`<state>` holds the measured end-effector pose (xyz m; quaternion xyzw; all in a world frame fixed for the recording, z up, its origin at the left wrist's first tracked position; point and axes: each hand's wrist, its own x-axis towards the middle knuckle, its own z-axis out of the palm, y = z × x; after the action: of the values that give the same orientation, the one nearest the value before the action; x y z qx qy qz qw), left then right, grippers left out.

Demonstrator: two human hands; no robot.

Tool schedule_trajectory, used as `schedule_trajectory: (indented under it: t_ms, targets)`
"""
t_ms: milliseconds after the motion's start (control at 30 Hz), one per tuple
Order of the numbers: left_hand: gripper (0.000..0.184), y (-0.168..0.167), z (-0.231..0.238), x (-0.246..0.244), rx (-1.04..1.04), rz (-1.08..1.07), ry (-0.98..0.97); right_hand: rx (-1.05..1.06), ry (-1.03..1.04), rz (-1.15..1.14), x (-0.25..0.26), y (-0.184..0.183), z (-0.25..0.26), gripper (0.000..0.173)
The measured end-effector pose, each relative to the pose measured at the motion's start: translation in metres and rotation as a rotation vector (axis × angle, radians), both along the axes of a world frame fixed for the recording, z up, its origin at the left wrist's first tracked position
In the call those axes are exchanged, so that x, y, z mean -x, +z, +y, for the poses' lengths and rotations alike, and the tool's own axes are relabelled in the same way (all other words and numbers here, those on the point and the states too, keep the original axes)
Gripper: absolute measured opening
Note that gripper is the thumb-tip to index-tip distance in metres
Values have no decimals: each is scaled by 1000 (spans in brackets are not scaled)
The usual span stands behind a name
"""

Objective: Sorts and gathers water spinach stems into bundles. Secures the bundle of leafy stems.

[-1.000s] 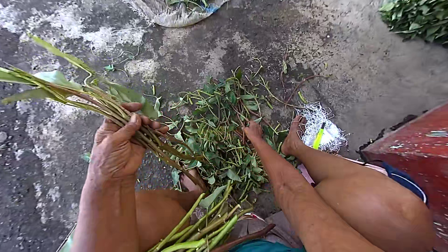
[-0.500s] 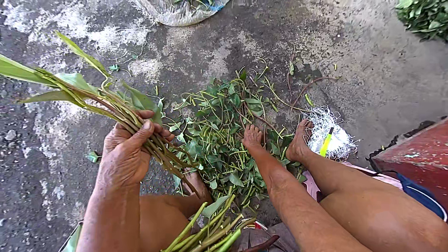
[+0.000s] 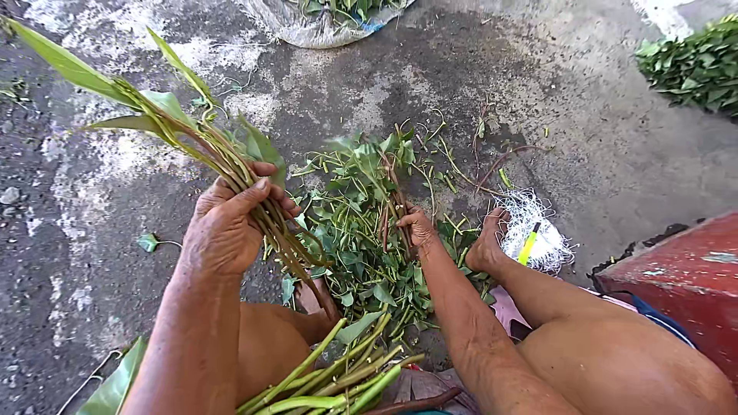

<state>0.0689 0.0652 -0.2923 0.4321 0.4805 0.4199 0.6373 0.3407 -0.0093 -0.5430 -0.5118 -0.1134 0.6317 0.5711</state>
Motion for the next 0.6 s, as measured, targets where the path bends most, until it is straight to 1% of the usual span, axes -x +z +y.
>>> schedule_trajectory:
  t_ms: [33,100,133,167,200,233,267,300,333,400,467,500,533,600]
  targets:
    - [23,1,0,0,6,2,2,-57,-2,63,-3,6,-3,52]
    - [21,0,0,0,-1,3,-2,-107,2,139,-8,9,-11,53]
    - [20,-1,1,1,-11,2,-16,-83,14,149,-10,5,-17,52]
    - [19,-2,2,2,-19,2,-34,-16,43,127,-11,-1,-24,49]
    - [18,-2,3,3,-24,2,-48,90,110,59,-13,-7,-30,45]
    - [17,-2,3,4,-28,1,-53,245,199,-83,-16,-15,-34,46]
    - [16,-3,4,5,-30,-1,-52,405,268,-298,-16,-23,-36,51]
    - [15,-3,3,6,-28,-2,-46,519,317,-506,-17,-31,-39,52]
    - [15,-3,2,7,-27,-3,-39,582,337,-684,-18,-35,-41,49]
    - [15,-2,1,8,-29,7,-24,580,319,-925,-15,-27,-39,37]
    - [15,-2,2,9,-33,18,-15,482,299,-1057,-5,-17,-29,29]
    - [15,-2,2,8,-32,18,-13,431,332,-1097,1,-16,-22,25]
    - [15,-2,2,8,-29,17,-11,392,397,-1128,6,-17,-15,24]
    - [14,-3,2,6,-21,17,-8,330,629,-1195,14,-27,-2,25]
